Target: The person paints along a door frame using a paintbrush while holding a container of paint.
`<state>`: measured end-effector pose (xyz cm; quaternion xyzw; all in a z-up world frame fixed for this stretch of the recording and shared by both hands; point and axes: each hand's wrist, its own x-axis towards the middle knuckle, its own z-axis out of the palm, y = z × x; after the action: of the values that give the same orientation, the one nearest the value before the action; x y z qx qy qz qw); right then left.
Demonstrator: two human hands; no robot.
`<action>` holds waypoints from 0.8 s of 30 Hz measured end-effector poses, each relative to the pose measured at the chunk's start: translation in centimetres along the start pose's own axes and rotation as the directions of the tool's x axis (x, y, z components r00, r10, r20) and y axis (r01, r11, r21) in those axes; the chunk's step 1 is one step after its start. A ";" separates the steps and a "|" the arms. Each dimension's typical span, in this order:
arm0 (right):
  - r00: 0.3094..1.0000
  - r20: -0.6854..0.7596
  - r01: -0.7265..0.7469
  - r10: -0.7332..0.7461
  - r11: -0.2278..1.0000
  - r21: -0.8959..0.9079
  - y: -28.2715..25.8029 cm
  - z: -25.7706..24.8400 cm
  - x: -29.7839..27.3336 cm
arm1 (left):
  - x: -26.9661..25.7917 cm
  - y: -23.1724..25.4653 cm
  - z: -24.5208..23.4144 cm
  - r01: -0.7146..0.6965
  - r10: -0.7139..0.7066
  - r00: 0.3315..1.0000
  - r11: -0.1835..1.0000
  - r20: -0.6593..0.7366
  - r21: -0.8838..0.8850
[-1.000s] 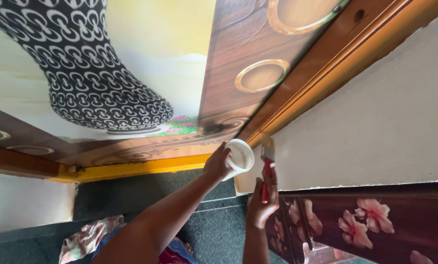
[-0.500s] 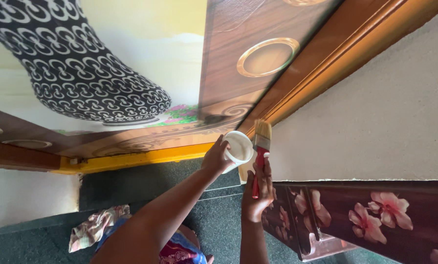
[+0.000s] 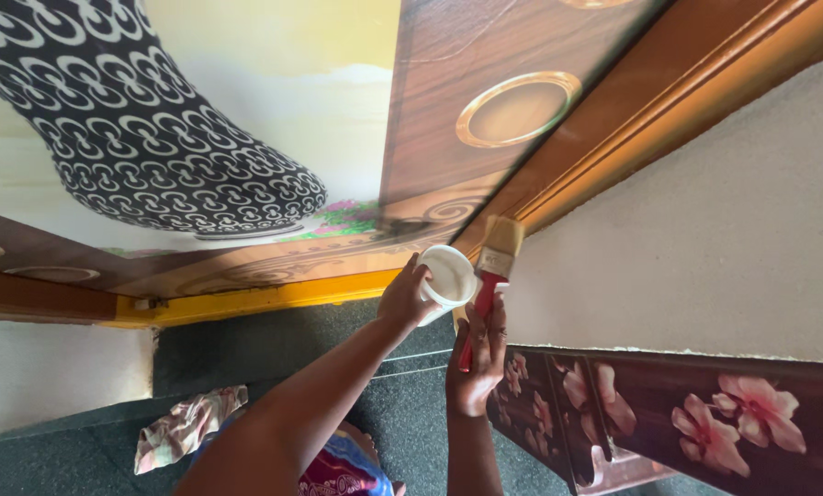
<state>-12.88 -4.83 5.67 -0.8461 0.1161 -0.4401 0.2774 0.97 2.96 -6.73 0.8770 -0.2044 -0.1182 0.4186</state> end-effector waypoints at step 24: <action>0.983 0.143 -0.096 0.111 0.989 -0.111 3.1 8.0 -2.6 | 0.6 -2.7 -1.6 0.018 -0.017 0.999 0.999 -0.033 0.029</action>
<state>-7.73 -3.29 -1.55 -0.8826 0.1616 -0.3541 0.2637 2.78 5.33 -7.82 0.8865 -0.1917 -0.1045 0.4080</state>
